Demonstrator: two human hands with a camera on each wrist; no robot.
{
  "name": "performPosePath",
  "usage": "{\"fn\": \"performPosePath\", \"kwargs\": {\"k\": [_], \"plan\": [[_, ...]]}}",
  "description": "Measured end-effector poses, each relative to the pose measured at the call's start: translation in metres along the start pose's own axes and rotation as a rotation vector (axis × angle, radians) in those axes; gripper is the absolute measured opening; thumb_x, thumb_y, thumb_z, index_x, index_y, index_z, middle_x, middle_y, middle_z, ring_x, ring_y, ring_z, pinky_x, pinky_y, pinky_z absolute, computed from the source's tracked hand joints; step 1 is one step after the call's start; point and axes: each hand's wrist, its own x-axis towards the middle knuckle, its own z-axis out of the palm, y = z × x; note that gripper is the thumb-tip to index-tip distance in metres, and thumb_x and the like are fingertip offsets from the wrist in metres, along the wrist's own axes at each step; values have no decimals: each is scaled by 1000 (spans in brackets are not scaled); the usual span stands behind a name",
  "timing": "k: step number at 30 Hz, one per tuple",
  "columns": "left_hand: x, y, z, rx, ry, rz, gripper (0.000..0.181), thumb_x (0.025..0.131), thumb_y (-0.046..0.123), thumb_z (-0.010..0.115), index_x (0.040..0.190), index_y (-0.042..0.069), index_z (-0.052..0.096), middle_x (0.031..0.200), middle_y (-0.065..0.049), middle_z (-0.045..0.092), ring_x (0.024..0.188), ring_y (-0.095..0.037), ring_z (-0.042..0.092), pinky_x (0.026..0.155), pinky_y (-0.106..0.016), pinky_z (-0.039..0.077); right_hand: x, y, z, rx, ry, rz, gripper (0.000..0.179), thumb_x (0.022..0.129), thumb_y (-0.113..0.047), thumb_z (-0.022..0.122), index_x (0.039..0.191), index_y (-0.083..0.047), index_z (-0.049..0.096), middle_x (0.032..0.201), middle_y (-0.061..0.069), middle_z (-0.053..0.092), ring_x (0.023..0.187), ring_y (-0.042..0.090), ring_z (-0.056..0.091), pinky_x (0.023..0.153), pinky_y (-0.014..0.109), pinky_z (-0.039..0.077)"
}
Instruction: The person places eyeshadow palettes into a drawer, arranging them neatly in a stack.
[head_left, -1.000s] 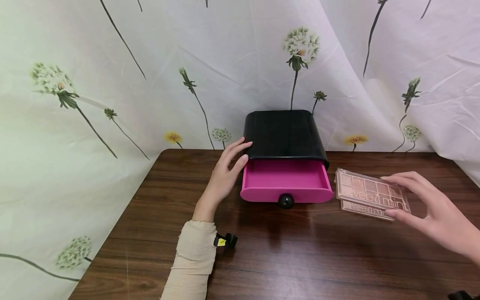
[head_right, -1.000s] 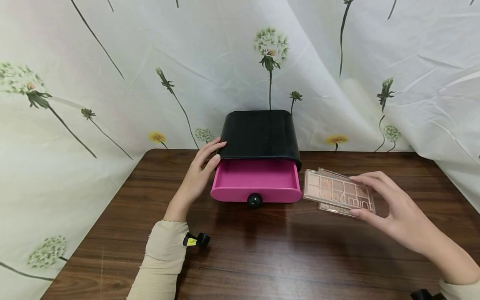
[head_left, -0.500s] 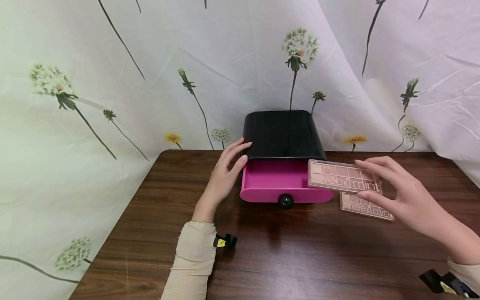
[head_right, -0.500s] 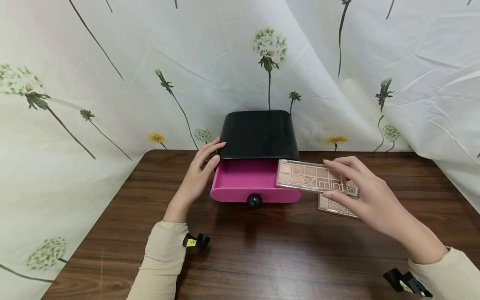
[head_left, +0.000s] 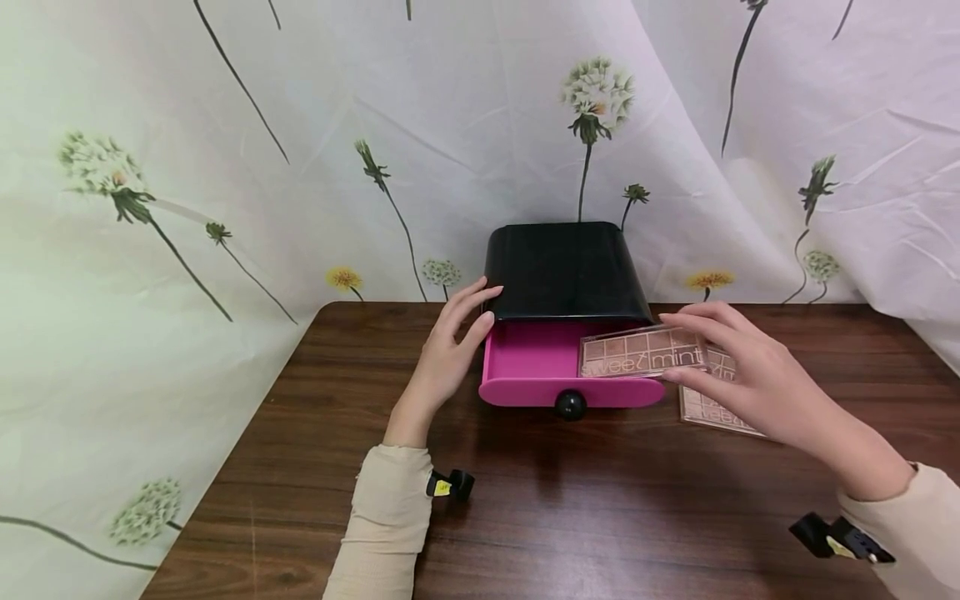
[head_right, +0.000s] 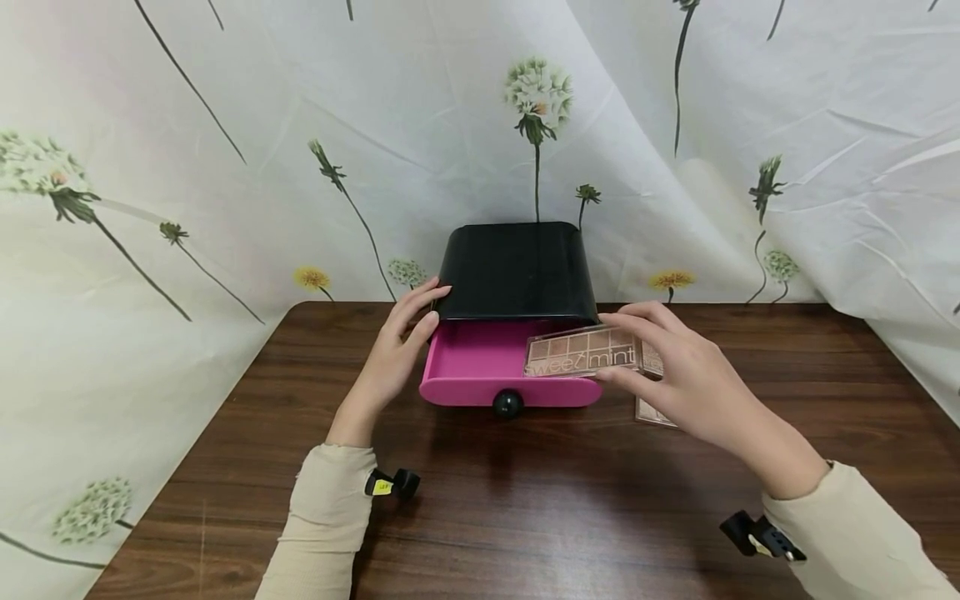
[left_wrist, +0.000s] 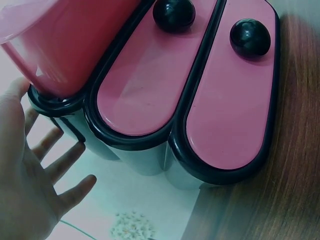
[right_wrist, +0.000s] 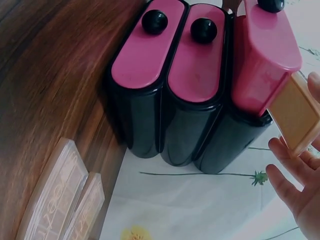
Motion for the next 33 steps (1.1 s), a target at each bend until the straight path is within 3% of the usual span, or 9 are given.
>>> {"fn": "performPosePath", "kwargs": {"k": [7, 17, 23, 25, 30, 33], "plan": [[0, 1, 0, 3, 5, 6, 41, 104, 41, 49, 143, 31, 54, 155, 15, 34, 143, -7, 25, 110, -50, 30, 5, -3, 5, -8, -18, 53, 58, 75, -17, 88, 127, -19, 64, 128, -4, 59, 116, 13, 53, 94, 9, 32], [0, 0, 0, -3, 6, 8, 39, 104, 34, 49, 143, 30, 54, 155, 14, 34, 143, -8, 26, 110, -50, 30, 8, -4, 14, -25, 23, -49, 50, 68, -10, 90, 114, -16, 70, 121, -4, 61, 116, 16, 52, 97, 12, 31], [0, -1, 0, -14, 4, 0, 40, 105, 26, 50, 144, 23, 53, 157, 8, 33, 145, -14, 25, 111, -51, 29, 10, -7, 20, 21, 46, -36, 53, 67, -7, 91, 115, -11, 69, 120, -1, 59, 110, 13, 54, 94, 12, 34], [-2, 10, -1, -20, -1, -10, 40, 104, 22, 49, 144, 18, 53, 158, 2, 33, 145, -17, 25, 111, -51, 29, 10, -8, 22, 24, 47, -13, 53, 67, -8, 91, 115, -11, 69, 119, -2, 58, 107, 12, 54, 92, 13, 35], [-2, 9, -1, -7, 2, 0, 39, 105, 27, 49, 143, 23, 54, 156, 7, 34, 144, -13, 26, 111, -50, 30, 13, -10, 26, 6, 61, 2, 50, 65, -11, 93, 109, -14, 72, 115, -2, 59, 105, 15, 55, 90, 17, 37], [1, -2, 1, 9, 10, 10, 39, 104, 35, 49, 142, 31, 54, 154, 15, 34, 143, -8, 26, 111, -50, 30, 15, -11, 26, 13, 71, -11, 48, 62, -12, 94, 106, -15, 75, 113, 0, 61, 105, 17, 55, 91, 17, 36]]}}
